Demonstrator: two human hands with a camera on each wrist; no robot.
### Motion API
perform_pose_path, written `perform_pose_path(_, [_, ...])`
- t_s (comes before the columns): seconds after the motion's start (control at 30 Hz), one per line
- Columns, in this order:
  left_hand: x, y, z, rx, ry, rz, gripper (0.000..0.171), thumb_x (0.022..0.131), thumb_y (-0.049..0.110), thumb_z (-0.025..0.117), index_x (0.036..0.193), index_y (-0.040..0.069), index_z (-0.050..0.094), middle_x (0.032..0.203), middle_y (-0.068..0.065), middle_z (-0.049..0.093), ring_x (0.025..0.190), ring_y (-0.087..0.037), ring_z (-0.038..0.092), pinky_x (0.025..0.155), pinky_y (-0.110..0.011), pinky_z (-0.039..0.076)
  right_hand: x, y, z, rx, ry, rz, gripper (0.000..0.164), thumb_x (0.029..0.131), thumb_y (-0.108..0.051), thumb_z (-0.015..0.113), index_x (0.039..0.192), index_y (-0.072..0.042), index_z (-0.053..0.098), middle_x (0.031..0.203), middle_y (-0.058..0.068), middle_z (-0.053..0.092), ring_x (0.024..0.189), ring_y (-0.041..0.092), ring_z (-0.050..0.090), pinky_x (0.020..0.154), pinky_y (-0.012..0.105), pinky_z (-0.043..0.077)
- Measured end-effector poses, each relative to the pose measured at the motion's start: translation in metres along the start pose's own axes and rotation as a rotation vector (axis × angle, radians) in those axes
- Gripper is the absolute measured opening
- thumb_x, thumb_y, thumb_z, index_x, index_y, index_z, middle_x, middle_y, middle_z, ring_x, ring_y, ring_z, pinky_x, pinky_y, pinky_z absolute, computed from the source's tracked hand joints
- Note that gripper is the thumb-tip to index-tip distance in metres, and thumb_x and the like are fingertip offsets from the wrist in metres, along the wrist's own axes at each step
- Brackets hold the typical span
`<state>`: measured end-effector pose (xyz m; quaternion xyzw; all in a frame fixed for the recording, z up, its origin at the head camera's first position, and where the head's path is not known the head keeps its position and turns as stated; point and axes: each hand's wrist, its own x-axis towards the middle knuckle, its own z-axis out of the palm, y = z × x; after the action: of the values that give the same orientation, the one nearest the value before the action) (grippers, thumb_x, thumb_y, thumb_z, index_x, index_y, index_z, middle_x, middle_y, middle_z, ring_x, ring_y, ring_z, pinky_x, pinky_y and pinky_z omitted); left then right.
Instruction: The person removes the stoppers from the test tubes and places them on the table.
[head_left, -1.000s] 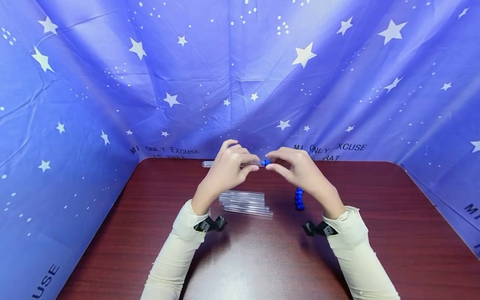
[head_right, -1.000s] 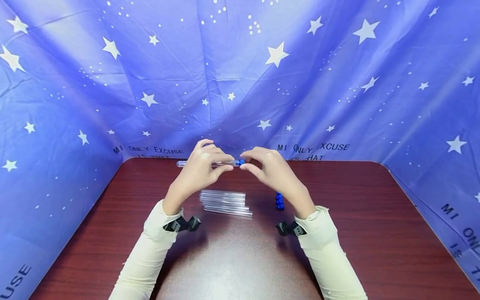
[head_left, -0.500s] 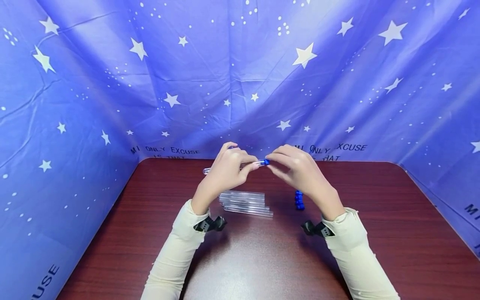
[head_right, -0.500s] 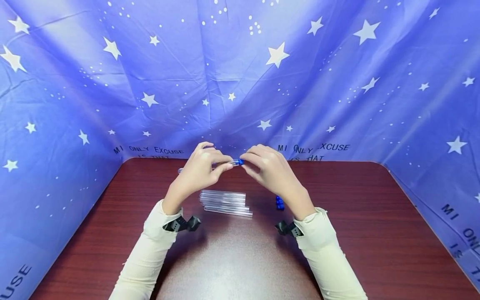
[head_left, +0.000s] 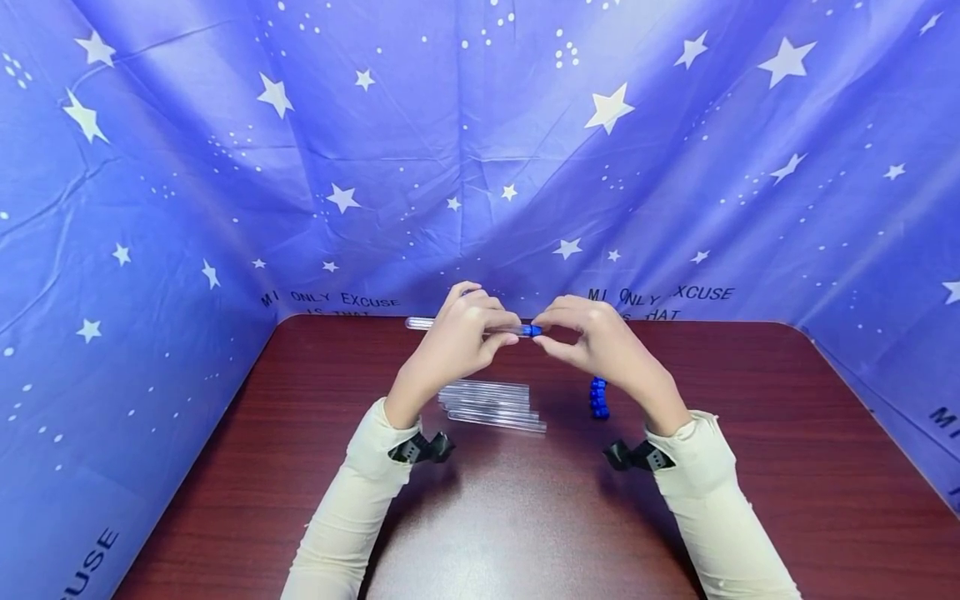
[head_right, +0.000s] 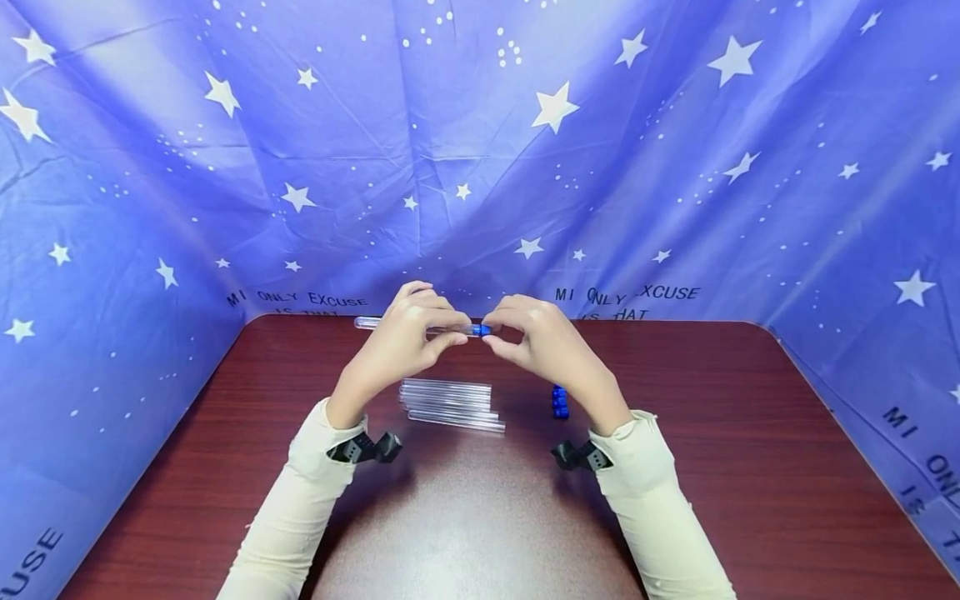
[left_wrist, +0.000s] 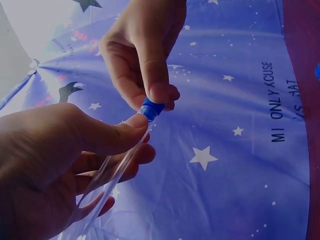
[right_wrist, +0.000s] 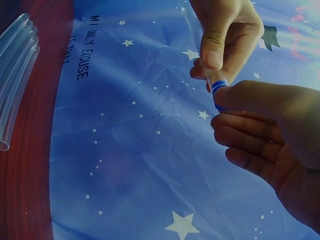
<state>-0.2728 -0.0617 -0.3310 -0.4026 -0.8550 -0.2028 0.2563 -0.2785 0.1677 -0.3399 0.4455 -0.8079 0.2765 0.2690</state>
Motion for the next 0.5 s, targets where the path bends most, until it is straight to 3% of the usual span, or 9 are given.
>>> perform_pose_path(0.2, [0.001,0.0,0.001,-0.021,0.071,0.046,0.013,0.082,0.011,0.083,0.094,0.013,0.081,0.085,0.003,0.075,0.083,-0.017,0.065,0.107,-0.047,0.041,0.0,0.001,-0.007,0.122,-0.056,0.096,0.013,0.084,-0.004,0.08,0.095,-0.009,0.079,0.085,-0.003,0.072,0.069,0.006,0.055,0.062,0.015,0.043])
perform_pose_path(0.5, [0.001,0.003,-0.005,-0.027,0.137,0.083,0.016,0.078,0.007,0.085,0.093,0.012,0.08,0.086,0.002,0.075,0.085,-0.017,0.066,0.105,-0.046,0.041,-0.002,0.004,-0.012,0.274,-0.159,0.224,0.011,0.091,-0.008,0.075,0.1,-0.013,0.079,0.085,-0.008,0.071,0.073,0.007,0.055,0.064,0.026,0.046])
